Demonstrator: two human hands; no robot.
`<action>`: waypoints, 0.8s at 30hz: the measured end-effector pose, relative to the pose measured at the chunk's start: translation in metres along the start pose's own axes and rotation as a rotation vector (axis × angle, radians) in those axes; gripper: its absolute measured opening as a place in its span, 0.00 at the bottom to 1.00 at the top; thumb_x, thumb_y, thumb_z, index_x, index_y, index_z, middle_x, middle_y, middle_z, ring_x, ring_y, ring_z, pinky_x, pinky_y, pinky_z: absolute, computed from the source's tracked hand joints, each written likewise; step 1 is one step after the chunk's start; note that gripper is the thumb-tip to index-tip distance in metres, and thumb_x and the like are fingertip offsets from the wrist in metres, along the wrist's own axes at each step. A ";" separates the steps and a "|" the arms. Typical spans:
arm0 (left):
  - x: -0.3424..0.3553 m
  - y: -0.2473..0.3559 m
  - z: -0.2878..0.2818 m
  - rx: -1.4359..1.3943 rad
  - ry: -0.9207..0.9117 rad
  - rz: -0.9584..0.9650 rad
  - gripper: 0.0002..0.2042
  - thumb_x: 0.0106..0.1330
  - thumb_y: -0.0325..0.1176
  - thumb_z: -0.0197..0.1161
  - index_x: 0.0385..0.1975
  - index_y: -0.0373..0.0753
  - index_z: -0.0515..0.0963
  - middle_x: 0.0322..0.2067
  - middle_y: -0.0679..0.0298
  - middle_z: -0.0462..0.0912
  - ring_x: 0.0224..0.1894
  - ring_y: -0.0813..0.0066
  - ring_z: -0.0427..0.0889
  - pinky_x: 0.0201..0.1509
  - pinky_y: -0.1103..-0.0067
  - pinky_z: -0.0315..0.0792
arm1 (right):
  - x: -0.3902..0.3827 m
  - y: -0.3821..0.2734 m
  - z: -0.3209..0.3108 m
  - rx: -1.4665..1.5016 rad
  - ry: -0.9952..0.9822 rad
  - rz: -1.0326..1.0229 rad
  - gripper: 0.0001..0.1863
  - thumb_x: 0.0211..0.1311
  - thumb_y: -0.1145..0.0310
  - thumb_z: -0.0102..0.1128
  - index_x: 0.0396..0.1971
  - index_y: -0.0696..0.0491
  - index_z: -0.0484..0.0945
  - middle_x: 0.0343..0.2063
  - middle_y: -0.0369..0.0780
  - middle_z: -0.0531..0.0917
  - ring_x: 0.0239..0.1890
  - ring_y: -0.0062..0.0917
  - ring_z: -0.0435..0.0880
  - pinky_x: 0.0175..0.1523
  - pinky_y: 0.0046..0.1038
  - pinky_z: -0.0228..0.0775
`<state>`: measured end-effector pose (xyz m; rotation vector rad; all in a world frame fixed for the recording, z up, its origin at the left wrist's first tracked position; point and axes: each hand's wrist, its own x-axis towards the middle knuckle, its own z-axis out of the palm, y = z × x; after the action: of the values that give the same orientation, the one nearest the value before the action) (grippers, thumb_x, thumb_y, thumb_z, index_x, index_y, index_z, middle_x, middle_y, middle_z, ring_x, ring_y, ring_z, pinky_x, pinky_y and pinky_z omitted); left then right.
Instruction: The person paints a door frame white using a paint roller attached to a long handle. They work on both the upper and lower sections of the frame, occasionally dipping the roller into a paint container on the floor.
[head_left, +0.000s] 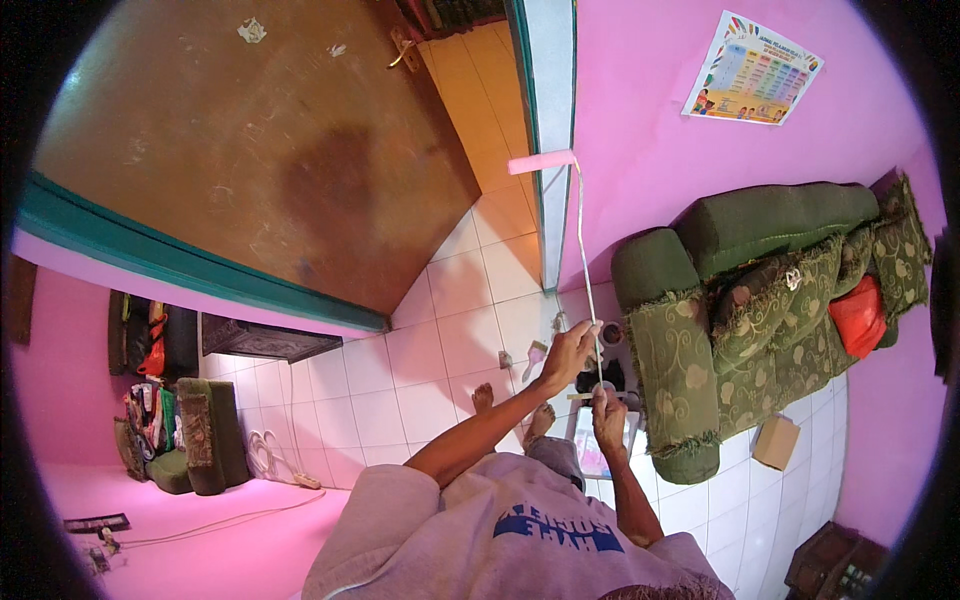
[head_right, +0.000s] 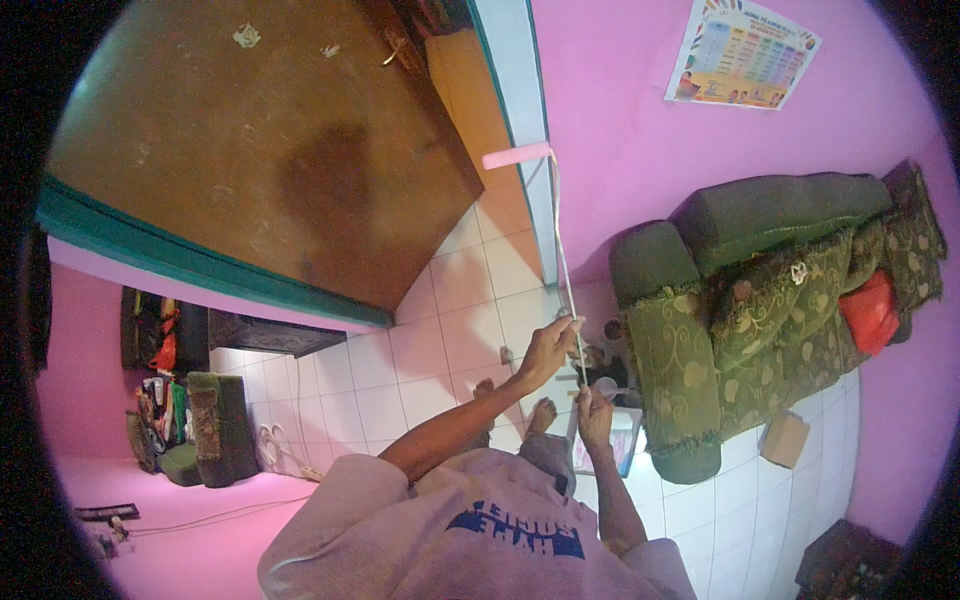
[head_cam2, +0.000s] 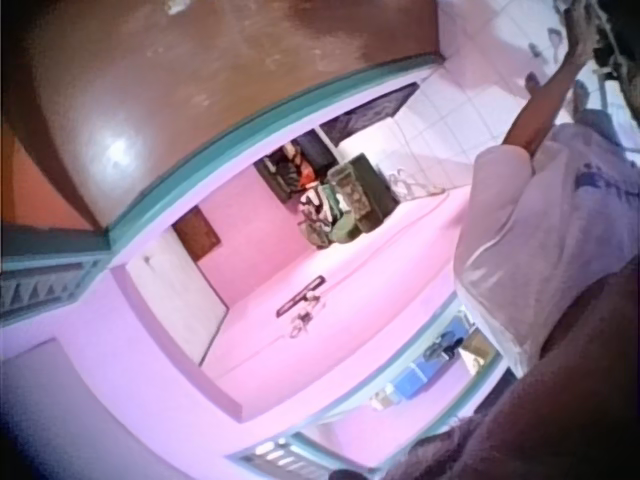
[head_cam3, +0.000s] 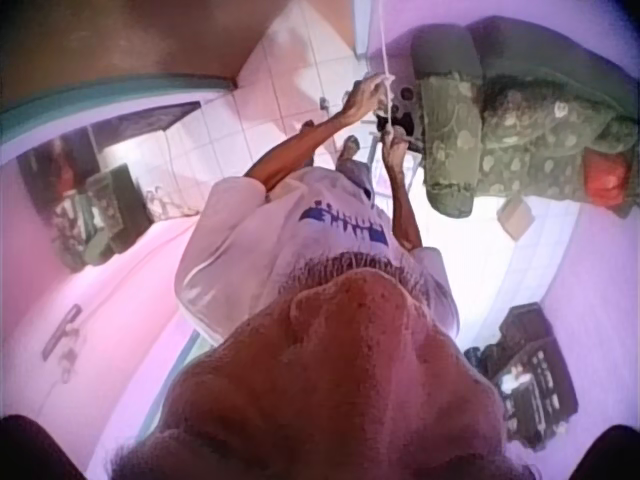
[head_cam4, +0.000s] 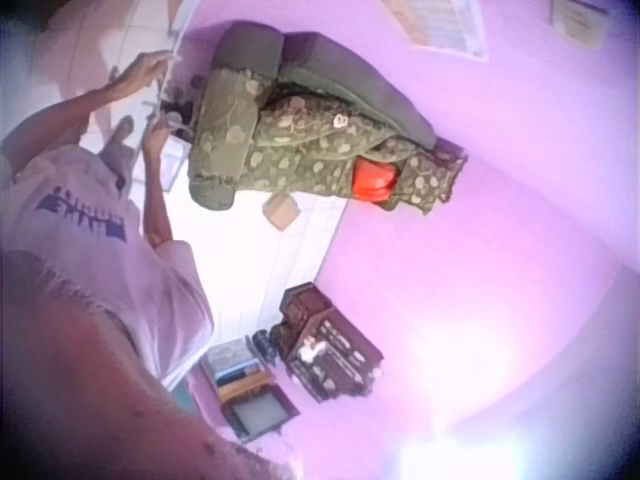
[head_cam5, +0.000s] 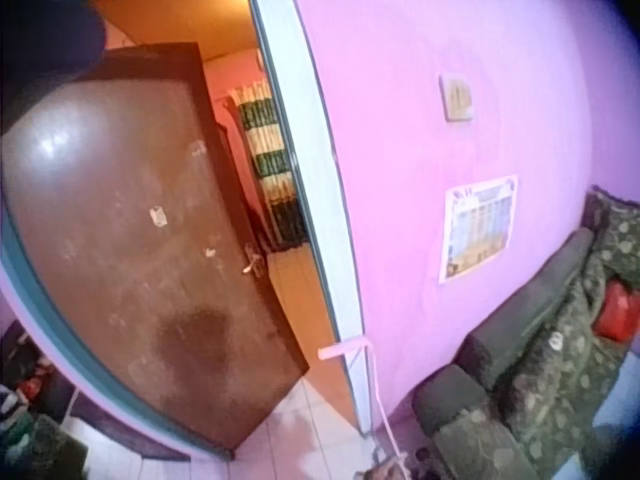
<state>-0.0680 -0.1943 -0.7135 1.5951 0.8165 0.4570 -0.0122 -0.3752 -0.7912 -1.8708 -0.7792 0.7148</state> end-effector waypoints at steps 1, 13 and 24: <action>-0.001 -0.009 0.003 -0.002 -0.005 -0.017 0.14 0.76 0.39 0.51 0.48 0.36 0.76 0.21 0.63 0.77 0.21 0.82 0.77 0.21 0.78 0.68 | -0.003 0.003 0.001 -0.015 0.002 -0.009 0.26 0.74 0.53 0.45 0.24 0.60 0.74 0.16 0.44 0.72 0.20 0.30 0.70 0.29 0.34 0.64; -0.020 -0.086 0.029 -0.197 -0.112 -0.201 0.16 0.76 0.37 0.48 0.47 0.29 0.75 0.33 0.57 0.83 0.27 0.73 0.86 0.18 0.82 0.72 | -0.045 0.029 -0.011 -0.163 -0.088 0.185 0.30 0.75 0.49 0.40 0.27 0.63 0.77 0.16 0.49 0.77 0.20 0.38 0.78 0.29 0.38 0.68; -0.026 -0.142 0.058 -0.300 -0.103 -0.343 0.17 0.74 0.40 0.51 0.48 0.31 0.78 0.26 0.65 0.78 0.18 0.78 0.78 0.17 0.82 0.71 | -0.055 -0.011 -0.043 -0.081 -0.261 0.512 0.24 0.73 0.54 0.42 0.31 0.60 0.78 0.16 0.41 0.76 0.15 0.26 0.76 0.22 0.31 0.69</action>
<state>-0.0803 -0.2491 -0.8584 1.1643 0.8775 0.2347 -0.0166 -0.4372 -0.7565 -2.1003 -0.4896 1.2838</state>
